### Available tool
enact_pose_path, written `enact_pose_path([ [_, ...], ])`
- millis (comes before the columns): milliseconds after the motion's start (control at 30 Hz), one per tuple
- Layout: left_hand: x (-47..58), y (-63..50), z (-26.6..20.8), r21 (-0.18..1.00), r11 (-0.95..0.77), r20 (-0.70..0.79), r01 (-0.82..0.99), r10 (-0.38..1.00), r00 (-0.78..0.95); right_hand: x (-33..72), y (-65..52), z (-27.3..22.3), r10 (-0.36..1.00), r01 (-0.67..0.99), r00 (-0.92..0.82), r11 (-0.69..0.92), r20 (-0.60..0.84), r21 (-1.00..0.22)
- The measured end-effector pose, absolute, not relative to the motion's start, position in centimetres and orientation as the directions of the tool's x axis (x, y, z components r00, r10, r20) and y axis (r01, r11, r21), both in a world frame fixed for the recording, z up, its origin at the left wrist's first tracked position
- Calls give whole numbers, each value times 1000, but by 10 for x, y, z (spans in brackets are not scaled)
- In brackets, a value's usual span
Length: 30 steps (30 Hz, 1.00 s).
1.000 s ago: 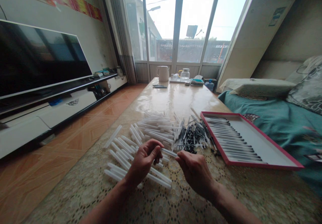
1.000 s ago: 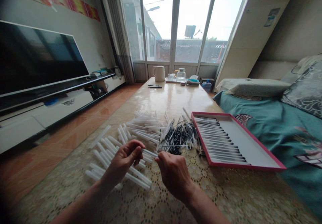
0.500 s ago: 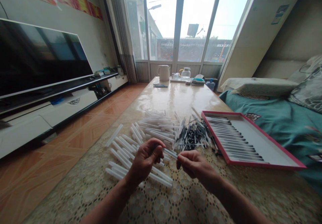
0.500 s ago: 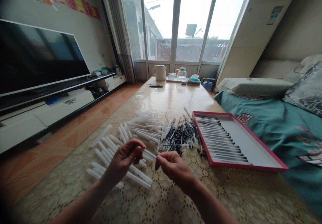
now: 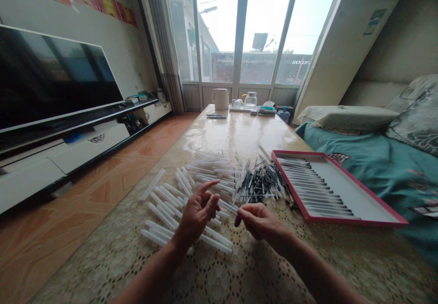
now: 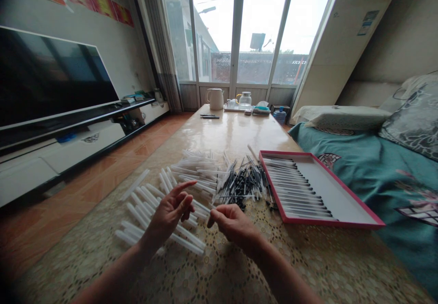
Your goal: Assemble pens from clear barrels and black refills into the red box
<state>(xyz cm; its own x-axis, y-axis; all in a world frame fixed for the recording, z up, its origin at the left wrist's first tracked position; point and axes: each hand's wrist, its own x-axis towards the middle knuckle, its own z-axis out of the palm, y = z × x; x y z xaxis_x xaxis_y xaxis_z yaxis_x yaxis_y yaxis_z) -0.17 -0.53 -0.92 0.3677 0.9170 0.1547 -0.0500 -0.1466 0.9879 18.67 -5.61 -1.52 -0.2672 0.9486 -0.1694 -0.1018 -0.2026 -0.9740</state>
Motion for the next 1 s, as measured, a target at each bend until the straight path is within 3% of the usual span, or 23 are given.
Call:
enact_pose_path([
  [200,-4,-4,-12,915,-330,278,234,933,230,210,-46,-1,982,-101,189,-2,-21,-995],
  [300,-3,-6,-12,864,-391,325,318,914,241,231,-41,9,935,100,344,50,82,-994],
  [400,-2,-6,-11,852,-404,336,334,910,244,255,-36,18,914,364,394,-59,96,-929],
  [500,-2,-5,-11,872,-380,318,309,919,232,282,-28,25,897,494,434,-155,88,-856],
  [667,-2,-4,-10,889,-355,303,289,930,209,336,-12,24,837,723,520,-326,169,-609],
  [833,-3,-5,-9,872,-376,325,314,923,205,382,2,6,774,789,588,-484,236,-379],
  [1000,-4,-5,-9,866,-367,314,341,928,201,403,19,-19,777,812,579,-520,247,-266],
])
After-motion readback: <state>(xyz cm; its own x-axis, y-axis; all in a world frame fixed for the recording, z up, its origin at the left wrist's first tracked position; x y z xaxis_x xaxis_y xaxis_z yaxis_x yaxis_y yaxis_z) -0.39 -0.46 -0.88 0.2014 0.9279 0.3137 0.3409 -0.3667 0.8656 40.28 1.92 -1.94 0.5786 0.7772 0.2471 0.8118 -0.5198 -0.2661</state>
